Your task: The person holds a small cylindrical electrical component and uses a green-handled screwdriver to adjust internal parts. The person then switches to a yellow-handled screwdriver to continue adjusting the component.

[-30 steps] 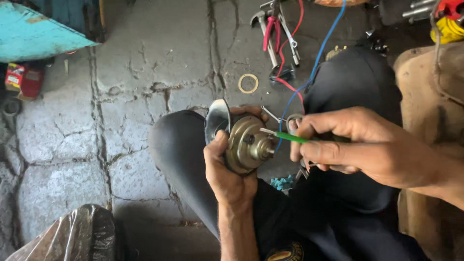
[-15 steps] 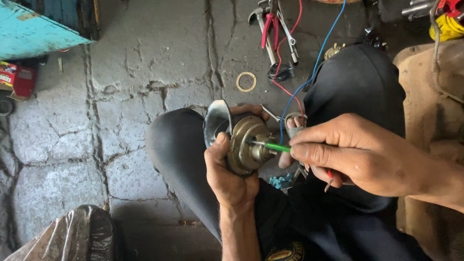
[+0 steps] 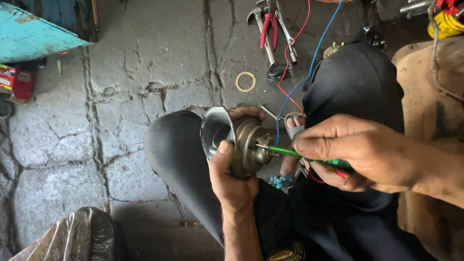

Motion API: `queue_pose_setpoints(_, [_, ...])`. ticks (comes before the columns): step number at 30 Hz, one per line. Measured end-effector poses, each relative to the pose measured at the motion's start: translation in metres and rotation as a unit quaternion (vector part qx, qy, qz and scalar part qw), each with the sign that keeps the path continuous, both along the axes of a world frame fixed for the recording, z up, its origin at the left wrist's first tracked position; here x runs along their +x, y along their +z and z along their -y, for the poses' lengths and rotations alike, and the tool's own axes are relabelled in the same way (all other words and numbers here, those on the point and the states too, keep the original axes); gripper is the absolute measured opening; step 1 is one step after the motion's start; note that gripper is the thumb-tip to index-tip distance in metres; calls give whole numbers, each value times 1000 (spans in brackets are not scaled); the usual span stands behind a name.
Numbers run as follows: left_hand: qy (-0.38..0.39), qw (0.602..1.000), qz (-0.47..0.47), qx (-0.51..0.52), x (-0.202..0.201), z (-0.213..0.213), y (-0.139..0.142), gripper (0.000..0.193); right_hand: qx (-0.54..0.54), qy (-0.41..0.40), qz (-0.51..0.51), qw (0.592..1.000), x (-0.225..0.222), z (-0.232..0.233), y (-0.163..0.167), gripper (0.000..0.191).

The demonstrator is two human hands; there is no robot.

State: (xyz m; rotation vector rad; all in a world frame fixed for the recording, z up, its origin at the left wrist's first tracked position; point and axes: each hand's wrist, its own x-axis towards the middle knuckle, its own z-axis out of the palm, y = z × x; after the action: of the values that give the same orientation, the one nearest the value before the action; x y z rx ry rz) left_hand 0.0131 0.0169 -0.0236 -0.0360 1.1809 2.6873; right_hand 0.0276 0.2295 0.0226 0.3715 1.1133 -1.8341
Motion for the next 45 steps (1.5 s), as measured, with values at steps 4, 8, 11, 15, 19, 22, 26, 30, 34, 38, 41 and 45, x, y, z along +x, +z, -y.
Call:
queue_pose_setpoints(4, [24,997,-55,-56,4,3,0,62,-81,-3,18,997,1,-6,-3,43])
queue_pose_setpoints(8, [42,991,-108,-69,5,4,-3,62,-103,14,46,994,2,-7,-2,40])
queue_pose_setpoints(11, [65,985,-130,-90,8,6,-6,62,-45,32,-17,998,4,-2,1,39])
queue_pose_setpoints(15, [82,981,-137,-107,12,8,-8,64,157,95,-319,930,11,6,12,31])
queue_pose_setpoints(19, [85,984,-113,-109,15,10,-6,66,351,102,-596,715,19,20,17,21])
queue_pose_setpoints(22, [87,985,-119,-90,15,8,-4,64,357,76,-737,569,21,22,16,29])
queue_pose_setpoints(26, [102,974,-106,-170,17,7,3,63,457,170,-778,397,20,17,13,35])
queue_pose_setpoints(30, [94,973,-111,-181,14,7,10,59,520,233,-795,207,18,16,18,33])
queue_pose_setpoints(34, [97,979,-89,-158,13,1,12,53,479,159,-775,380,12,22,31,30])
queue_pose_setpoints(38, [102,981,-64,-152,14,1,10,52,275,68,-342,896,1,25,40,34])
queue_pose_setpoints(41, [97,970,-109,-192,15,6,8,53,195,85,-89,973,-8,21,38,39])
queue_pose_setpoints(45, [85,978,-90,-171,14,8,6,55,189,116,-212,952,-8,19,33,41])
